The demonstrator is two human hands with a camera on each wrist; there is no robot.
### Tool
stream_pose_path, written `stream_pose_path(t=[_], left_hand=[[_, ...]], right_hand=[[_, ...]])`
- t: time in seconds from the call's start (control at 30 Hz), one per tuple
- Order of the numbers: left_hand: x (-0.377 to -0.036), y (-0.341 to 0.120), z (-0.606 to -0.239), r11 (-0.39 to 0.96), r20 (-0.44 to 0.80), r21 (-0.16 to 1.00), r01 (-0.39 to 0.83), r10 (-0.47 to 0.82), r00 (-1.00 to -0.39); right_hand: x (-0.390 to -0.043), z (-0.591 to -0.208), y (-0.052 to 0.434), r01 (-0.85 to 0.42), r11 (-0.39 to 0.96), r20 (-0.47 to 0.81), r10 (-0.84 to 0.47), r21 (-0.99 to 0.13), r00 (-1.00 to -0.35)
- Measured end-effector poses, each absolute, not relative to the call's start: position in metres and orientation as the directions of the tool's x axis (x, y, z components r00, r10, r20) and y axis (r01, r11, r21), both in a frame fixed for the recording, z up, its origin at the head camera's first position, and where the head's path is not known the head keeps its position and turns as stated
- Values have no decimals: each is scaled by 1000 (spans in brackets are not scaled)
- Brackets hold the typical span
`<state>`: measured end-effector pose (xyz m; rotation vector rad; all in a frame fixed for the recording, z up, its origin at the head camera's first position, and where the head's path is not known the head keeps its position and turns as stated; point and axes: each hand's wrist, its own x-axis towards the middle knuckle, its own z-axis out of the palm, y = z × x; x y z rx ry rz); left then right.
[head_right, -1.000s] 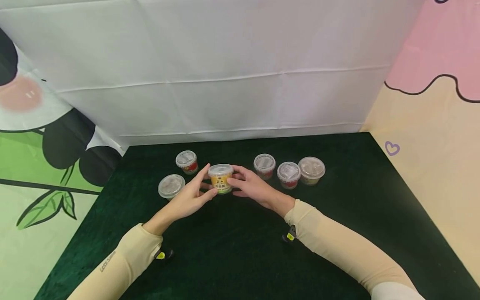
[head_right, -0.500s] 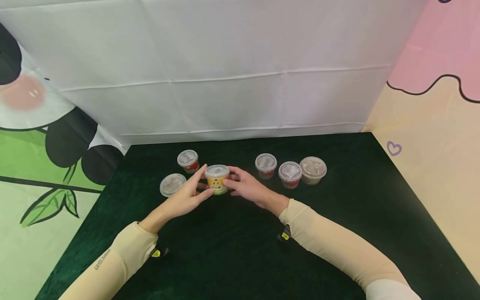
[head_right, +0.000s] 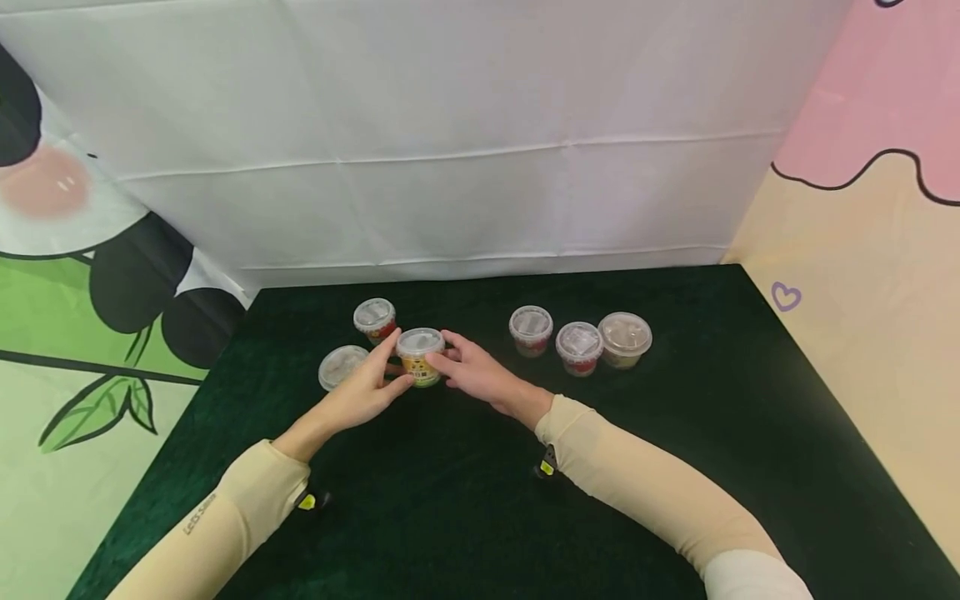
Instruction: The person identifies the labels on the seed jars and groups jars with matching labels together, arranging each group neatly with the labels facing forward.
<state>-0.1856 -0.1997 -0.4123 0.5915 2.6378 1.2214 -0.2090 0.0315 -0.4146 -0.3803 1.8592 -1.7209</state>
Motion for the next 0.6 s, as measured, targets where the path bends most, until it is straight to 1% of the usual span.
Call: stream_pose_path(t=[0.23,0.5,0.6], left_hand=[[-185,-204,-420,592,4,762,263,402,-916],[-185,-208,-424,578,-18,781,237,400,-916],[-185,-210,-424,582,-14,777,241,399,-917]], right_hand=[[-211,-423,19,185,158,-242,-537,-970,-808],[-212,-428,13,212,145,-257,-537,-966,-803],[-212,-430,10,191,144,-239,-542,-971,-806]])
